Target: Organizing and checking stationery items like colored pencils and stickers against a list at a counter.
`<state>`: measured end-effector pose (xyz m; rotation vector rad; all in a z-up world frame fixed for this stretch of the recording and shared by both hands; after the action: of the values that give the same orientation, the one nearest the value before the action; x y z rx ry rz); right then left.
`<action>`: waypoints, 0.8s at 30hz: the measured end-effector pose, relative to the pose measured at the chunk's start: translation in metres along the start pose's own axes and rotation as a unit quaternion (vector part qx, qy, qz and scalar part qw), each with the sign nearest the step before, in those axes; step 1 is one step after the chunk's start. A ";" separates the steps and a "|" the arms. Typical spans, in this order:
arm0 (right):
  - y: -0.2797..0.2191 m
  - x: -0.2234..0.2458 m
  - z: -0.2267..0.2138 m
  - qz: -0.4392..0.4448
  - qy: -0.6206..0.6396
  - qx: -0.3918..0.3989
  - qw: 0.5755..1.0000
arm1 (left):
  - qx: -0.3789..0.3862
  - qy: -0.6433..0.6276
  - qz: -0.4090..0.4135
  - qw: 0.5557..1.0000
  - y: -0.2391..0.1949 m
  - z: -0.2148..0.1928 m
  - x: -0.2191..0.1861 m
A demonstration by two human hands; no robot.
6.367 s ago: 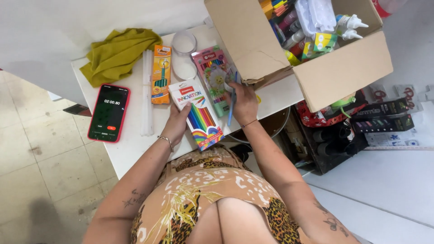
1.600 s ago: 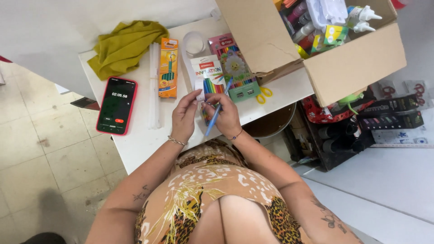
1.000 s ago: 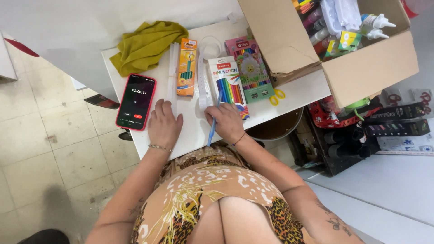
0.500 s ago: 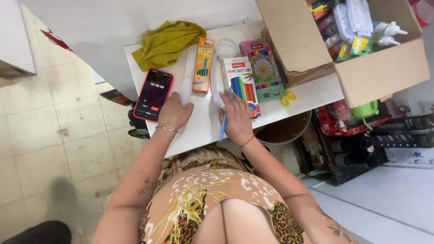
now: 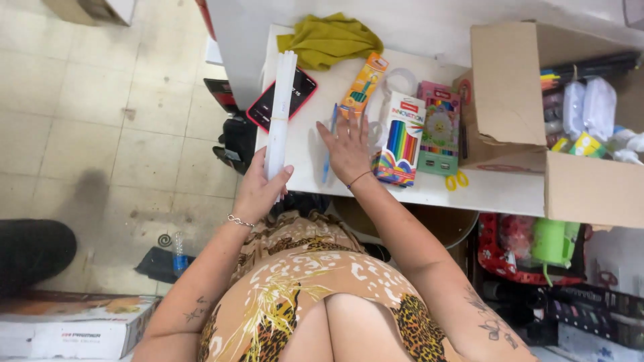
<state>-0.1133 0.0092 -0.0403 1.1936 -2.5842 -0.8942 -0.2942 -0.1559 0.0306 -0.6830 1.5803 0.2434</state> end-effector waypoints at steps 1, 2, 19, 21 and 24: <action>0.000 -0.001 0.001 -0.010 0.007 -0.003 1.000 | -0.012 -0.002 0.000 1.000 -0.005 -0.007 0.004; -0.002 -0.001 0.003 0.014 0.005 0.040 0.999 | -0.020 -0.013 0.004 1.000 -0.011 -0.013 0.009; 0.088 0.216 -0.022 0.191 0.656 0.281 0.674 | -0.141 -0.014 0.064 0.988 -0.023 -0.143 0.045; 0.115 0.242 -0.020 0.181 0.643 0.268 0.694 | -0.138 0.013 0.041 0.989 -0.006 -0.171 0.044; 0.155 0.276 0.013 0.183 0.630 0.283 0.699 | -0.142 -0.007 0.044 0.989 0.034 -0.216 0.045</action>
<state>-0.4027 -0.1102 0.0105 0.7875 -1.6913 0.7164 -0.4924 -0.2569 0.0103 -0.8290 1.5805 0.5461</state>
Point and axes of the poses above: each hand's wrist, its own y-axis towards the middle knuckle, its own z-axis out of the palm, x = y × z, the point moved 1 cm from there along y, towards the middle knuckle, and after that the axes turned 15 degrees about -x, right-handed, at the moved point
